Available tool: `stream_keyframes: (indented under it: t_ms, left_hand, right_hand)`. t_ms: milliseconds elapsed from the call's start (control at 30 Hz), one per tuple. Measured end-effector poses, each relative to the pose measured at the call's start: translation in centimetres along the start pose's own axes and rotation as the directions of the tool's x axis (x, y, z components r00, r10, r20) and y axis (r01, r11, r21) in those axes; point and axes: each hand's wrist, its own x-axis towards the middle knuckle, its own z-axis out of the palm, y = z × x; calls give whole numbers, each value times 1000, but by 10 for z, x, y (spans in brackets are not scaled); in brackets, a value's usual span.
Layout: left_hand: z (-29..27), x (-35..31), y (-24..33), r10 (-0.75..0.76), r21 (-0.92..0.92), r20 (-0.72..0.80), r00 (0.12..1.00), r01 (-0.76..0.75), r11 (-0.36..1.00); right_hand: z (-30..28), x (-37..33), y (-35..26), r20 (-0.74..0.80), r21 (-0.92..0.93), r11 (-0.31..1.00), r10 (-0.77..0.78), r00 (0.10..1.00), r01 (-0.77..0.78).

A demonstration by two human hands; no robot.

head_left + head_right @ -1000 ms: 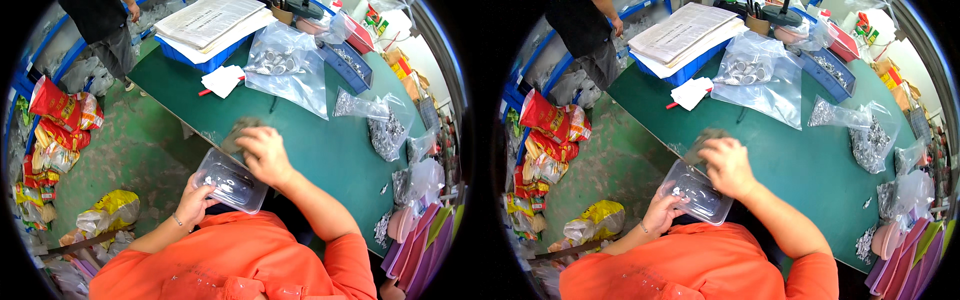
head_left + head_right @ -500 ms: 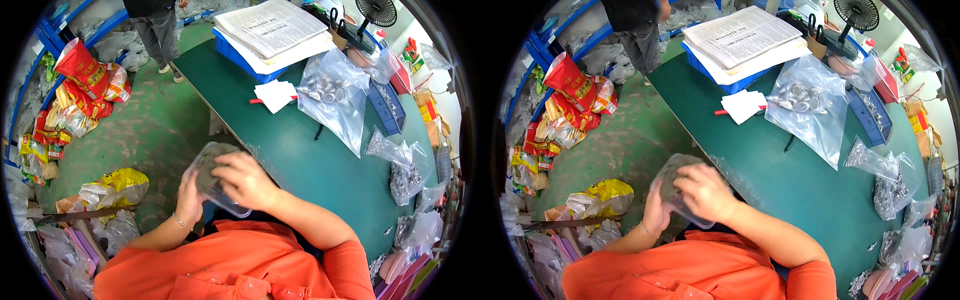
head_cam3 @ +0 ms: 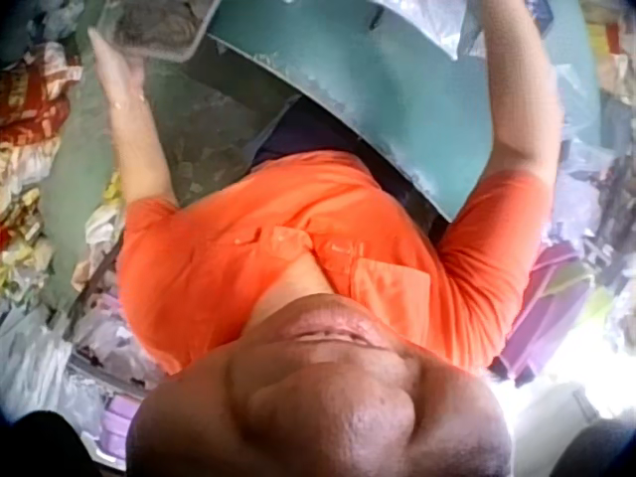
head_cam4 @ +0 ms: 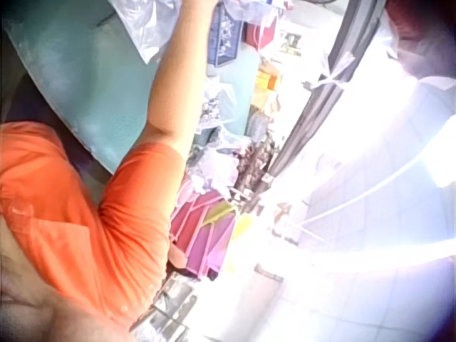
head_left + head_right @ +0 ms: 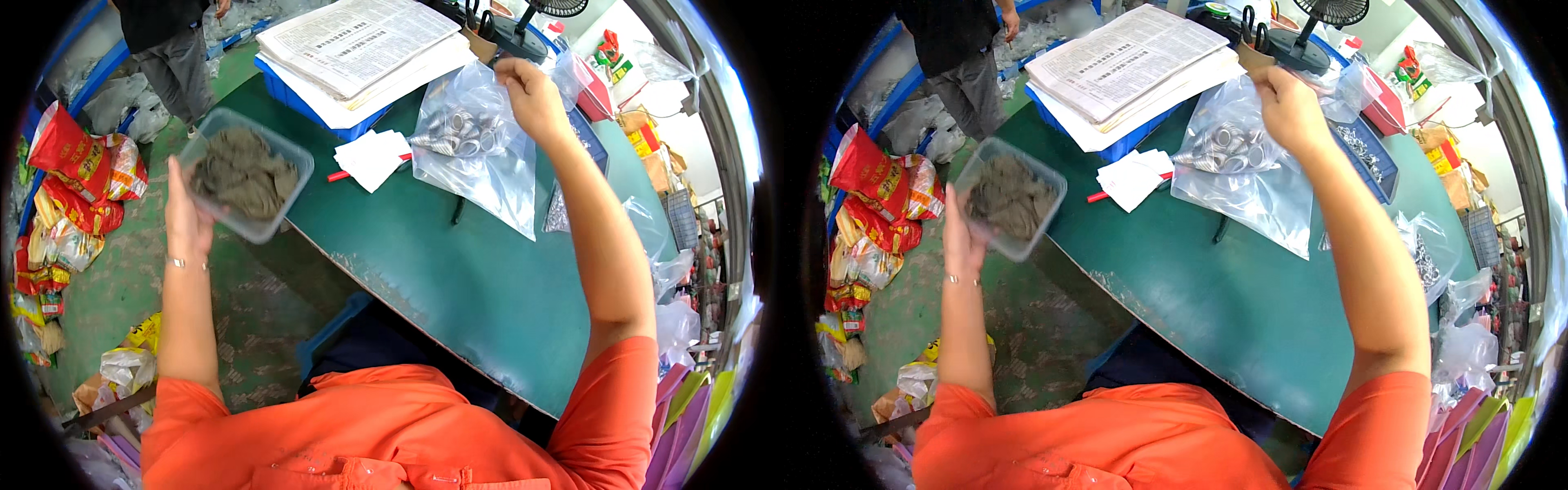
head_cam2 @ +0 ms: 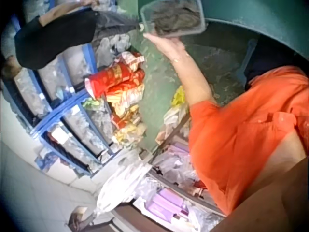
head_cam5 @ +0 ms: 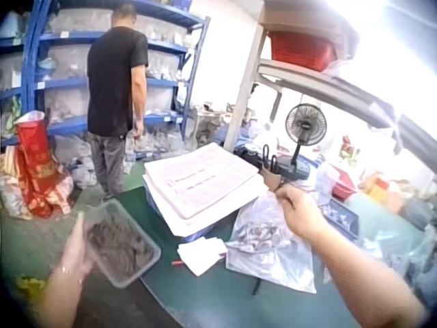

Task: The person assembles small silver metal hardware by hand, linking components together and placing finished units into a plastic bag. They also wipe the green worktable with a cloth and transfer loose parts into a clear container. Later, they pour a new batch of small metal pieces onto the table and continue assembling them one by one.

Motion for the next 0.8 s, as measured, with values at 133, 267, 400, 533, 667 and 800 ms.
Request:
stream_keyframes:
  t_ms: [133, 267, 400, 533, 667, 800]
  left_hand:
    - [6, 49, 8, 9, 11, 80, 997, -10, 1000]
    - [17, 56, -2, 126, 68, 98, 987, -133, 989]
    - [22, 50, -16, 231, 198, 9, 973, -228, 953]
    - [19, 30, -28, 585, 354, -123, 802, -515, 781]
    - [47, -29, -43, 737, 228, 120, 665, -741, 632]
    - [81, -54, -54, 487, 350, 611, 624, -765, 541]
  right_hand:
    - [-5, 11, 13, 506, -204, 970, 220, 834, -132]
    - [13, 10, 25, 716, -223, 967, 250, 651, -126]
    - [35, -2, 41, 730, -334, 938, 195, 655, 92]
    - [49, -16, 19, 626, -558, 816, 294, 722, 152]
    - [45, -26, 27, 467, -521, 852, 238, 852, 47]
    - [16, -27, 32, 151, -13, 949, 313, 938, -314]
